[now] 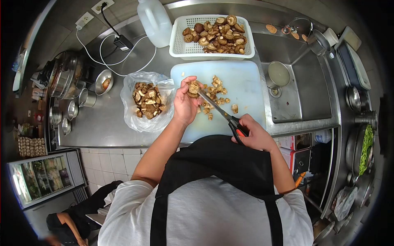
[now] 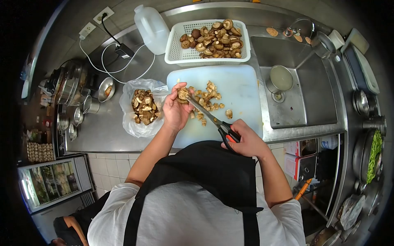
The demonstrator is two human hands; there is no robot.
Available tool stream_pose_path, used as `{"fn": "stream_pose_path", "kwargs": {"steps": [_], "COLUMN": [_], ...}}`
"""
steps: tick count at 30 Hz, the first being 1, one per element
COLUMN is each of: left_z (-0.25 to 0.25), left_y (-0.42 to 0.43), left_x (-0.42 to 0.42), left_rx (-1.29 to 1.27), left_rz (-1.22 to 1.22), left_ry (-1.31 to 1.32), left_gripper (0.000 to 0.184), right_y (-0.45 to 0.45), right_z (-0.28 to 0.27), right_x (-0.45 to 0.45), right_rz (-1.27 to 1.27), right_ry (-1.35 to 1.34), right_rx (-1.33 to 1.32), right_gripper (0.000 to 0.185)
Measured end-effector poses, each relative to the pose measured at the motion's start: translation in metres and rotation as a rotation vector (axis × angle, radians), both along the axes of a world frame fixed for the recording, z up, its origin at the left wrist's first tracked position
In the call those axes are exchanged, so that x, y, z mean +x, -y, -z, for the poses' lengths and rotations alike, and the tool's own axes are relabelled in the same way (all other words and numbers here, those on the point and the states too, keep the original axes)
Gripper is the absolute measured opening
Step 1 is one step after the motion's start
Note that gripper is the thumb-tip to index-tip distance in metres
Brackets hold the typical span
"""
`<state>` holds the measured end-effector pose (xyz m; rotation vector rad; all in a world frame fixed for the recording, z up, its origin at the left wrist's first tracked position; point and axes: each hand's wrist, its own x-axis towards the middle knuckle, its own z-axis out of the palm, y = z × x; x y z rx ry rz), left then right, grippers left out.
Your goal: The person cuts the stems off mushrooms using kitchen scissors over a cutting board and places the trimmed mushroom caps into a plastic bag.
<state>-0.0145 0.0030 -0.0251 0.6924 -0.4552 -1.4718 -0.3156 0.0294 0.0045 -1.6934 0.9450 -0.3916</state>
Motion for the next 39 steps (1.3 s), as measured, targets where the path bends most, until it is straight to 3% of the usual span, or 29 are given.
{"fn": "stream_pose_path", "kwargs": {"steps": [5,18,27,29,32,39], "left_z": [-0.003,-0.002,0.002,0.007,0.009,0.013], "left_y": [0.001,0.007,0.022,0.024,0.026,0.030], "left_x": [-0.008,-0.019,-0.023,-0.021,-0.019,-0.010], "left_rx": [-0.107,-0.247,-0.449,-0.445,-0.456,-0.462], "left_rz": [-0.009,-0.119,-0.339,-0.400,-0.424,-0.368], "left_ry": [0.090,0.076,0.314,0.364,0.382,0.447], "left_gripper": [0.050,0.051,0.051,0.049,0.049,0.050], "right_y": [0.006,0.003,-0.001,-0.004,-0.008,-0.010], "right_z": [-0.011,0.000,-0.013,-0.013,-0.020,-0.039], "right_x": [0.003,0.021,0.034,0.036,0.044,0.054], "right_rz": [0.002,-0.024,-0.098,-0.017,0.039,0.099], "right_ry": [-0.072,0.065,0.031,0.062,0.120,-0.006], "right_rx": [-0.116,0.023,0.104,0.265,0.340,0.334], "right_gripper": [0.045,0.041,0.038,0.046,0.042,0.032]}}
